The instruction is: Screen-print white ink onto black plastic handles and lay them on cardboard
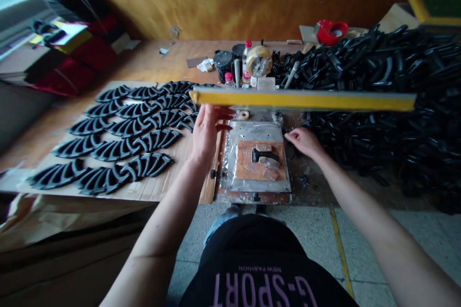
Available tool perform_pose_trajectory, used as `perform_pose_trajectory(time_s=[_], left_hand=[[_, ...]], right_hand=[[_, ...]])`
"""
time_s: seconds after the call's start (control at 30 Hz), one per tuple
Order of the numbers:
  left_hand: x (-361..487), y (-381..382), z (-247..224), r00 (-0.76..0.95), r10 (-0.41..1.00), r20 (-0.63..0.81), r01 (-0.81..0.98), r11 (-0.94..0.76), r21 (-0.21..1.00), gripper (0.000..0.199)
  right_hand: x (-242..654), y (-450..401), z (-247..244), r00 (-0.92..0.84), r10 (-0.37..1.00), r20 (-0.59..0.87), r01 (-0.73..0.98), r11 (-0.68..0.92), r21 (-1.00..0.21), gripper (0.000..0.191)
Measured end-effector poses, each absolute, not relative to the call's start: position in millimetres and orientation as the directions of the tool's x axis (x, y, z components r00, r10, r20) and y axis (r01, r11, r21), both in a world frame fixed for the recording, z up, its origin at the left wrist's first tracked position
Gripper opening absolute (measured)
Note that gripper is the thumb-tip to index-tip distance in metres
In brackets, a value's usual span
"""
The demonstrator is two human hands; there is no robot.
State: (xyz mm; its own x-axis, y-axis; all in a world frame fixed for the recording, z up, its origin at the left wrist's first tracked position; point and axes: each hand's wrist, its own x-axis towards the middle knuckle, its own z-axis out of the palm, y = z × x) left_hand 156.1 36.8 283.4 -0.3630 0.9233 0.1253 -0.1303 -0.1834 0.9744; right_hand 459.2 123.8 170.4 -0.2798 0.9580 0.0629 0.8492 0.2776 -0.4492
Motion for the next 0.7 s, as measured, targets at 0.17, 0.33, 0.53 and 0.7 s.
perform_pose_trajectory(time_s=[0.17, 0.33, 0.53, 0.7], left_hand=[[174, 22, 262, -0.379, 0.925, -0.015, -0.208, -0.069, 0.976, 0.045], [220, -53, 190, 0.07, 0.807, -0.586, -0.378, 0.565, 0.733, 0.055], [148, -79, 133, -0.299, 0.735, -0.608, -0.314, 0.526, 0.79, 0.045], [37, -82, 97, -0.607, 0.621, -0.496, 0.264, 0.746, 0.611, 0.051]], right_hand=[[404, 64, 131, -0.475, 0.879, -0.047, 0.86, 0.452, -0.236, 0.018], [360, 10, 147, -0.473, 0.879, 0.061, 0.815, 0.462, -0.35, 0.019], [407, 57, 134, -0.537, 0.827, 0.167, 0.727, 0.554, -0.406, 0.019], [502, 141, 97, -0.155, 0.987, -0.031, 0.977, 0.148, -0.152, 0.025]])
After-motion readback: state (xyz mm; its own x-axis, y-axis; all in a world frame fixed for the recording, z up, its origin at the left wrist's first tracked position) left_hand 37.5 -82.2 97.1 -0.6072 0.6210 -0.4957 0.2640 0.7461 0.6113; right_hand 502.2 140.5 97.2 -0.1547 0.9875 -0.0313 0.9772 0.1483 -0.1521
